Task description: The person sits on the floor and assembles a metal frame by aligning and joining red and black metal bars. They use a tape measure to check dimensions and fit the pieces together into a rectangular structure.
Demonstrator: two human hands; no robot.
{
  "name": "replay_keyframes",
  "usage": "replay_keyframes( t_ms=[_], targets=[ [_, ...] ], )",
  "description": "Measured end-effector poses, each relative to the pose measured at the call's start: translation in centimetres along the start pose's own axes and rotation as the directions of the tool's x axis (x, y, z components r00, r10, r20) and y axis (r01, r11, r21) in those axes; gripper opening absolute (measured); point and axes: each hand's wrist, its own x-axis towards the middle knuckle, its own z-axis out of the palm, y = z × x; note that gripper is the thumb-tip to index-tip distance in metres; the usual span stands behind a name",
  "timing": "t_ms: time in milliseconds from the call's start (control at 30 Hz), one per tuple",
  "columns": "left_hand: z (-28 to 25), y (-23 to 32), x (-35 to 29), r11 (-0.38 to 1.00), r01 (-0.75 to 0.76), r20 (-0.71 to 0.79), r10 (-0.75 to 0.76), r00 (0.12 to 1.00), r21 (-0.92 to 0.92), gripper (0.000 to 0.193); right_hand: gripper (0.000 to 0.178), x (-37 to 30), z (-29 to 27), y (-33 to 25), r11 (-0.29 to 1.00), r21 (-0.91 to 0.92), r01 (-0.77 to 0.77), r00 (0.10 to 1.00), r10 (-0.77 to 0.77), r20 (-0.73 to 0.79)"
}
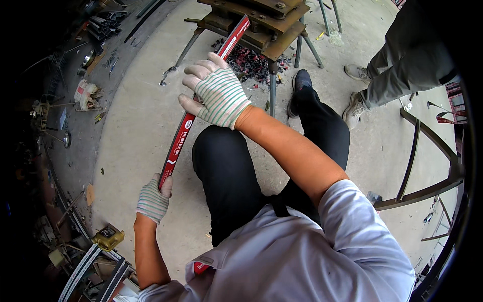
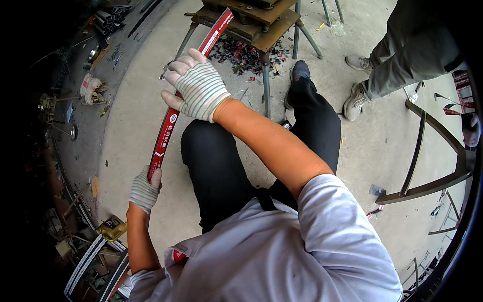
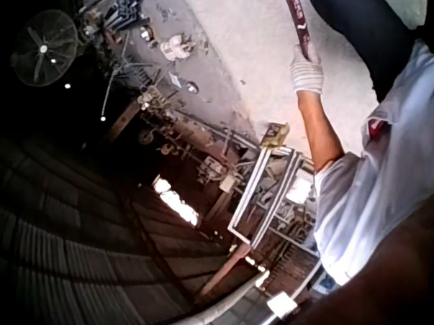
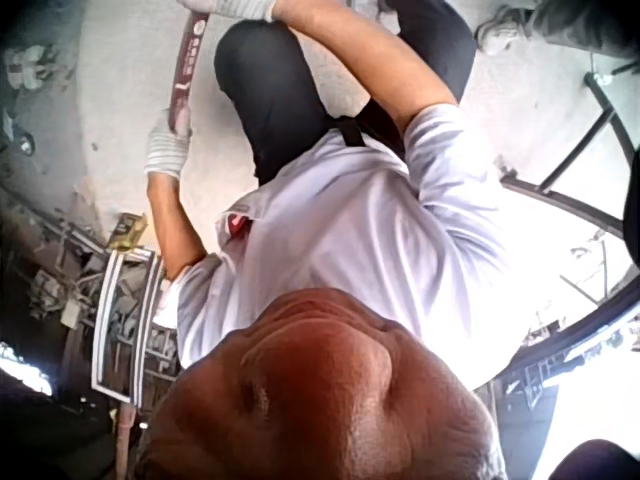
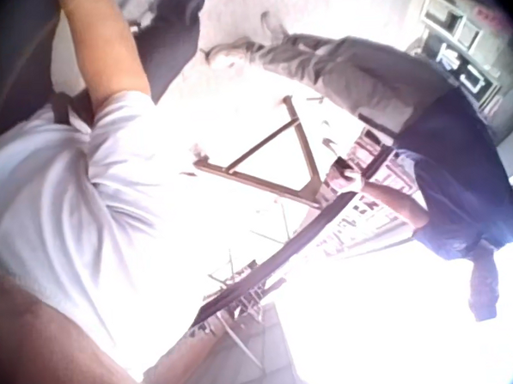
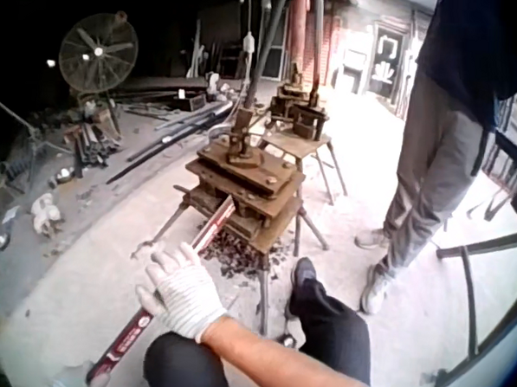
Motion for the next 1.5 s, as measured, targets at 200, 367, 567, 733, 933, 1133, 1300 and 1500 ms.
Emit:
replay_keyframes(
  t_ms=[200,367,567,733,933,1133,1300,1500],
  targets=[
    [2.4,-1.7,2.9,0.998,0.060,0.101,-0.057,0.993,-0.025,0.044,0.084,-3.1,3.8,5.1,0.631,0.048,-0.774,0.616,0.769,-0.172],
    [4.1,-2.6,6.3,0.999,0.049,0.170,-0.045,0.984,-0.020,0.045,0.068,-5.9,6.5,9.3,0.062,0.436,-0.898,0.183,0.953,0.241],
    [4.1,-3.1,8.9,0.985,0.113,0.241,-0.079,0.967,-0.129,0.055,0.056,-5.4,6.8,10.3,-0.084,0.501,-0.861,0.118,0.927,0.357],
    [4.8,-4.3,10.1,0.956,0.154,0.287,-0.080,0.955,-0.248,0.059,0.050,-5.9,8.2,11.2,-0.017,0.465,-0.885,0.146,0.938,0.314],
    [5.5,-4.7,10.5,0.934,0.211,0.335,-0.108,0.936,-0.288,0.059,0.056,-6.1,8.5,11.6,0.008,0.353,-0.936,0.114,0.952,0.283],
    [6.3,-5.4,10.5,0.906,0.228,0.365,-0.090,0.927,-0.357,0.058,0.058,-4.4,6.8,10.3,0.043,0.259,-0.965,0.113,0.958,0.262],
    [6.7,-4.8,10.5,0.870,0.240,0.361,-0.077,0.929,-0.430,0.046,0.059,-4.6,7.1,10.8,0.085,0.237,-0.968,0.143,0.960,0.242],
    [7.4,-5.4,11.4,0.873,0.275,0.397,-0.104,0.912,-0.404,0.044,0.060,-5.2,8.1,11.8,0.065,0.299,-0.952,0.147,0.955,0.259]
  ],
)
